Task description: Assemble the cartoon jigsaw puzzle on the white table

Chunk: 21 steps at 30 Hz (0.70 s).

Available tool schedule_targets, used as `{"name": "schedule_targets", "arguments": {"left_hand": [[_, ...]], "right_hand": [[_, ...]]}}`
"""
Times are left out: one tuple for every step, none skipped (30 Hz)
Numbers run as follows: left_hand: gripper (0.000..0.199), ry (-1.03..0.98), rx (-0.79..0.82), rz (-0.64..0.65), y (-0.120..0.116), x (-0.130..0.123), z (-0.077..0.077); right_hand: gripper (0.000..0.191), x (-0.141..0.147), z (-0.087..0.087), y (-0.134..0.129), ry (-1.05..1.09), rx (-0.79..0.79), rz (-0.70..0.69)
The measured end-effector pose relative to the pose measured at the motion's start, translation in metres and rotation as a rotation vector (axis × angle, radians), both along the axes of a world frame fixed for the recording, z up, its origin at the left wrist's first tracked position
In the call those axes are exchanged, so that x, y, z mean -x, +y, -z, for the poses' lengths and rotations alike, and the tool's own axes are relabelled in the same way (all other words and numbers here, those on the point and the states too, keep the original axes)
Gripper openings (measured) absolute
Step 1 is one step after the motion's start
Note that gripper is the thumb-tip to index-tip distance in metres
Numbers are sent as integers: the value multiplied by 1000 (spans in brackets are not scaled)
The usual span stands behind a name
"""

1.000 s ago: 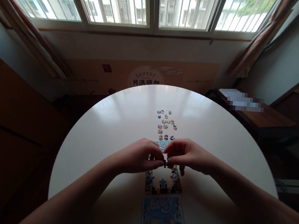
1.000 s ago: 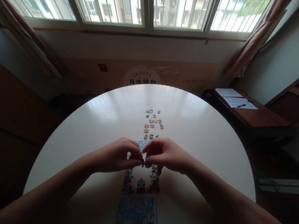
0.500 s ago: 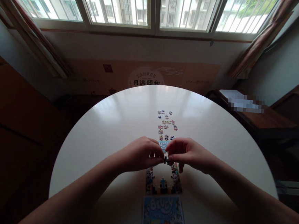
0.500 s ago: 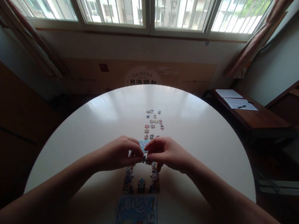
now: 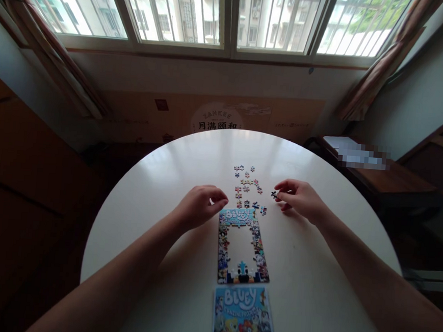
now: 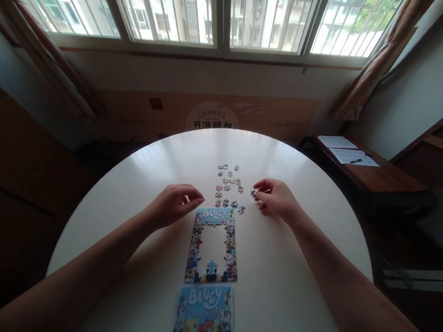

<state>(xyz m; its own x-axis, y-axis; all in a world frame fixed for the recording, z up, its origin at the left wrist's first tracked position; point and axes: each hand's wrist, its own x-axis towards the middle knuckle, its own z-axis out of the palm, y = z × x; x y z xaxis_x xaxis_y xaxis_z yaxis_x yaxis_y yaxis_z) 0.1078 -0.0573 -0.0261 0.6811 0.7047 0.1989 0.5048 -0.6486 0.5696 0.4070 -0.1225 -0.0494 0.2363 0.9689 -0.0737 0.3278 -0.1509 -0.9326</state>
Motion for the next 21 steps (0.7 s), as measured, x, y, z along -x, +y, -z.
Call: {"name": "schedule_targets", "arguments": {"left_hand": [[18, -9, -15, -45, 4, 1, 4], [18, -15, -26, -92, 8, 2, 7], [18, -19, -36, -140, 13, 3, 11], [18, -18, -37, -184, 16, 3, 14], [17, -20, -38, -224, 19, 3, 18], [17, -33, -46, -261, 22, 3, 21], [17, -47, -56, -291, 23, 2, 24], [17, -60, -70, -313, 24, 1, 27], [18, -69, -90, -326, 24, 0, 29], [18, -64, -115, -328, 24, -1, 31], [18, -44, -146, -322, 23, -2, 32], [18, -11, -183, -307, 22, -3, 33], [18, 39, -228, -289, 20, -4, 34], [18, 97, -273, -273, 19, -5, 34], [18, 155, -313, -261, 18, -6, 33], [19, 205, -344, -255, 18, -7, 32], [20, 243, -365, -256, 19, -9, 31], [22, 271, -377, -256, 20, -10, 30], [24, 291, -379, -255, 23, -12, 28], [26, 307, -377, -249, 27, -13, 26], [28, 327, -372, -239, 31, -15, 23]], "right_hand": [[20, 0, 3, 2, -1, 14, 12], [20, 0, 6, 3, -3, 22, 19], [20, 0, 9, 4, -8, 26, 24], [19, 0, 11, 5, -15, 27, 27], [18, 0, 12, 6, -25, 26, 27], [17, -1, 13, 6, -36, 24, 26], [15, -1, 13, 7, -47, 22, 23], [14, -2, 13, 7, -59, 19, 20], [14, -2, 12, 7, -69, 16, 17], [14, -3, 12, 7, -78, 12, 12], [14, -3, 11, 7, -86, 6, 7], [15, -3, 11, 7, -92, -2, 5], [16, -2, 11, 7, -97, -12, 6], [16, -1, 12, 7, -100, -26, 11], [17, -1, 12, 7, -102, -43, 21], [18, 0, 13, 7, -102, -64, 35], [18, 1, 14, 8, -100, -89, 52], [20, 2, 16, 9, -96, -114, 70], [21, 3, 17, 10, -91, -141, 90], [23, 3, 19, 11, -84, -168, 112], [25, 3, 20, 13, -77, -195, 135]]}}
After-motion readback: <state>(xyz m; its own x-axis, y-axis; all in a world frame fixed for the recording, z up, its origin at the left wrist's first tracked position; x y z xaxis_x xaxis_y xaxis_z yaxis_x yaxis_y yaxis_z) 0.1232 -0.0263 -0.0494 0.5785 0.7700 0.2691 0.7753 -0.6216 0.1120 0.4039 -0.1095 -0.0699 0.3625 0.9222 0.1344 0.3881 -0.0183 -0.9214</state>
